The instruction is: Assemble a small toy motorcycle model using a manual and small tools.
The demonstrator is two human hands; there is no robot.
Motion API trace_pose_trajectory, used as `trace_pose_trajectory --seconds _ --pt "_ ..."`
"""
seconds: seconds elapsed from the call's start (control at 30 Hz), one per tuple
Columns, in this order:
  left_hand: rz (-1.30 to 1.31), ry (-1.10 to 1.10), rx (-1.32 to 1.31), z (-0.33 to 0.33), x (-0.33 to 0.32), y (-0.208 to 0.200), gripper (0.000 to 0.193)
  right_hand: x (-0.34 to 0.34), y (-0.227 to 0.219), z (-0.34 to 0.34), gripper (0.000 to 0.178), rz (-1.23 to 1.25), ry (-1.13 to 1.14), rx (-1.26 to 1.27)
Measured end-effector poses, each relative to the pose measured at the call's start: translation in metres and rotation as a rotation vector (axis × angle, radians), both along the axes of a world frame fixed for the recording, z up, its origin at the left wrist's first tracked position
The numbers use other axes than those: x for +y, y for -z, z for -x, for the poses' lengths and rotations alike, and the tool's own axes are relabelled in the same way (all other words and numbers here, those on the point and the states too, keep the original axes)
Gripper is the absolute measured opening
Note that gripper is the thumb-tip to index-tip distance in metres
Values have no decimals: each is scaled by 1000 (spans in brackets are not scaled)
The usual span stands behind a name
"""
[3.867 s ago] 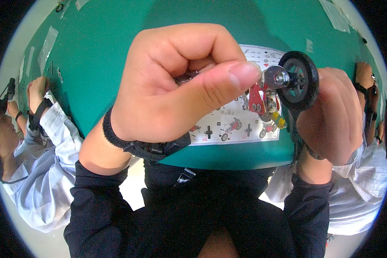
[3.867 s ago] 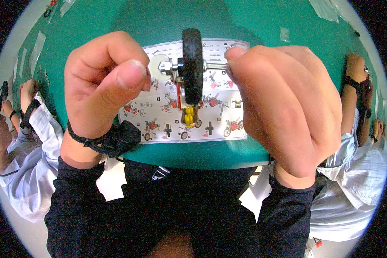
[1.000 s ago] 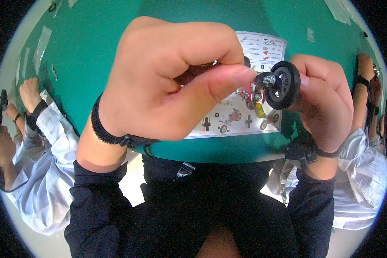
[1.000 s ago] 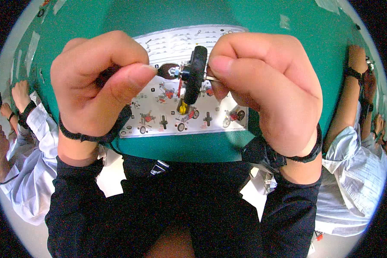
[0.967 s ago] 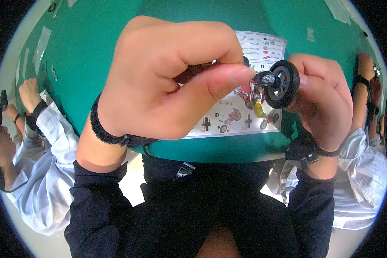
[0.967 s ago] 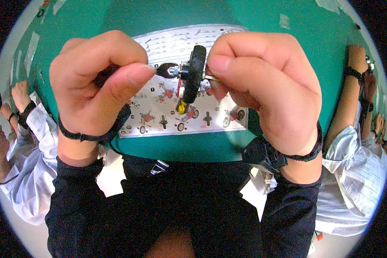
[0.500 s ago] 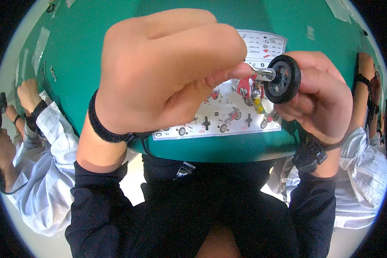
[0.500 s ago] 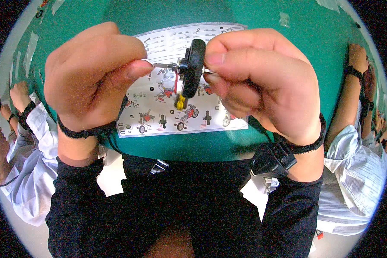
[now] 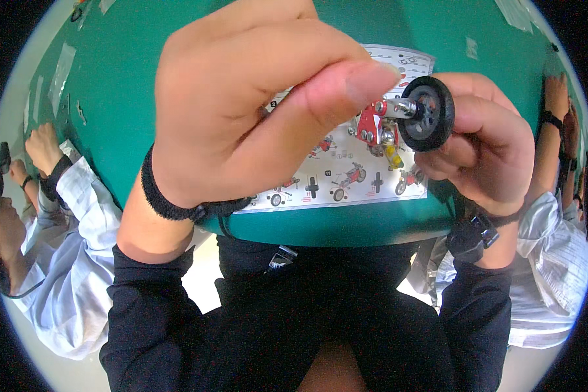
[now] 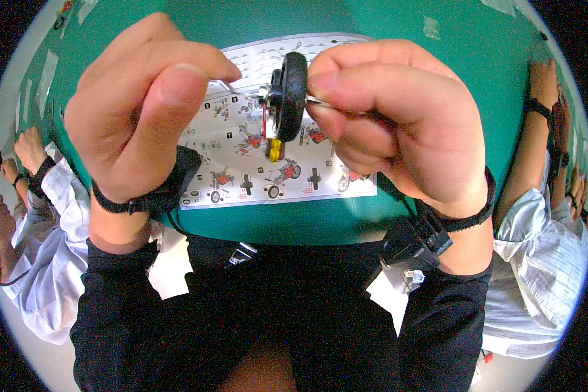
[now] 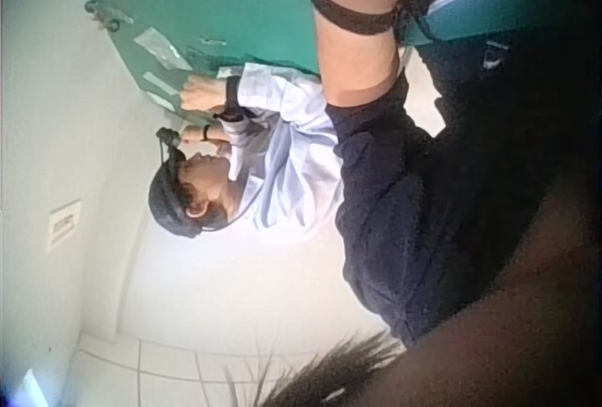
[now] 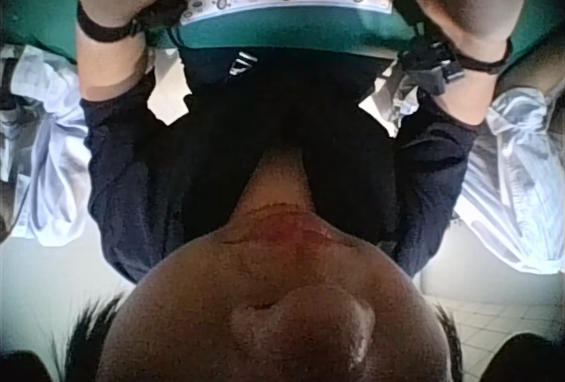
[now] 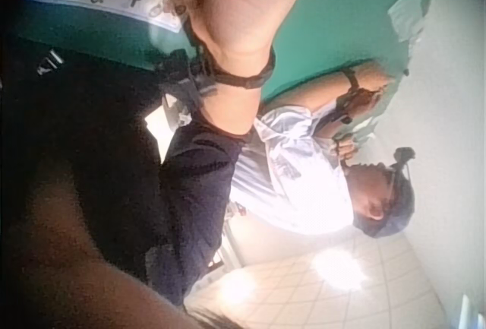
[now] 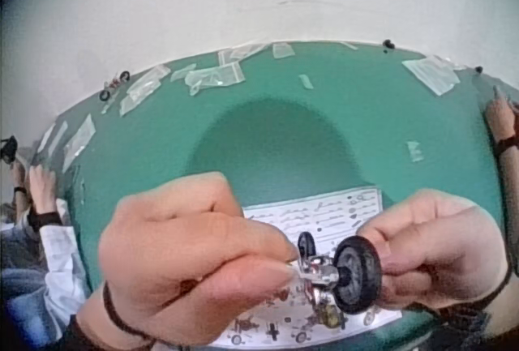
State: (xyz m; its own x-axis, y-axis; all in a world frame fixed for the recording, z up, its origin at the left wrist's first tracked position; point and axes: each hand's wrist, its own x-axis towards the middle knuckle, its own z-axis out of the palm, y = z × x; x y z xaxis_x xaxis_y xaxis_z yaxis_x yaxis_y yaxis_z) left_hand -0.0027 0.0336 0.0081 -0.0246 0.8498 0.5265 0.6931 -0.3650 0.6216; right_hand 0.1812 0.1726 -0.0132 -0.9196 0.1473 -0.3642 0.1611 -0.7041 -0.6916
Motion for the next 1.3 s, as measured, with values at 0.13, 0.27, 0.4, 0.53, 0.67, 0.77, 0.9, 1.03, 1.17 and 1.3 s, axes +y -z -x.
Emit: trace_pose_trajectory --seconds 0.13,0.27,0.4,0.53,0.67,0.77,0.9,1.03,1.17,1.3 --pt "199 -83 23 0 -1 -1 12 -4 -8 1 23 -138 31 -96" --pt "284 -72 -175 -2 -4 8 15 -4 -5 0 24 -222 39 -104" --pt "402 -133 -546 -6 -13 12 17 -6 -7 2 22 -218 76 -140" --pt "468 -193 -577 -5 -10 4 17 -3 -2 2 21 -230 108 -65" --pt "573 -208 -607 -4 -10 -4 17 1 -2 0 21 -218 135 -69" --pt "595 -217 -610 -3 -10 -4 17 2 -2 -1 21 -247 170 -26" --pt "547 -276 -685 -2 -12 1 17 -3 -7 2 23 -373 173 -85" --pt "320 -296 -685 -19 -13 10 17 -10 -6 4 25 -541 155 -134" --pt "548 -148 -873 -26 1 -18 20 -18 -8 8 25 -560 172 -89" --pt "372 -144 -624 -12 -5 0 22 -21 -4 8 23 -633 190 12"
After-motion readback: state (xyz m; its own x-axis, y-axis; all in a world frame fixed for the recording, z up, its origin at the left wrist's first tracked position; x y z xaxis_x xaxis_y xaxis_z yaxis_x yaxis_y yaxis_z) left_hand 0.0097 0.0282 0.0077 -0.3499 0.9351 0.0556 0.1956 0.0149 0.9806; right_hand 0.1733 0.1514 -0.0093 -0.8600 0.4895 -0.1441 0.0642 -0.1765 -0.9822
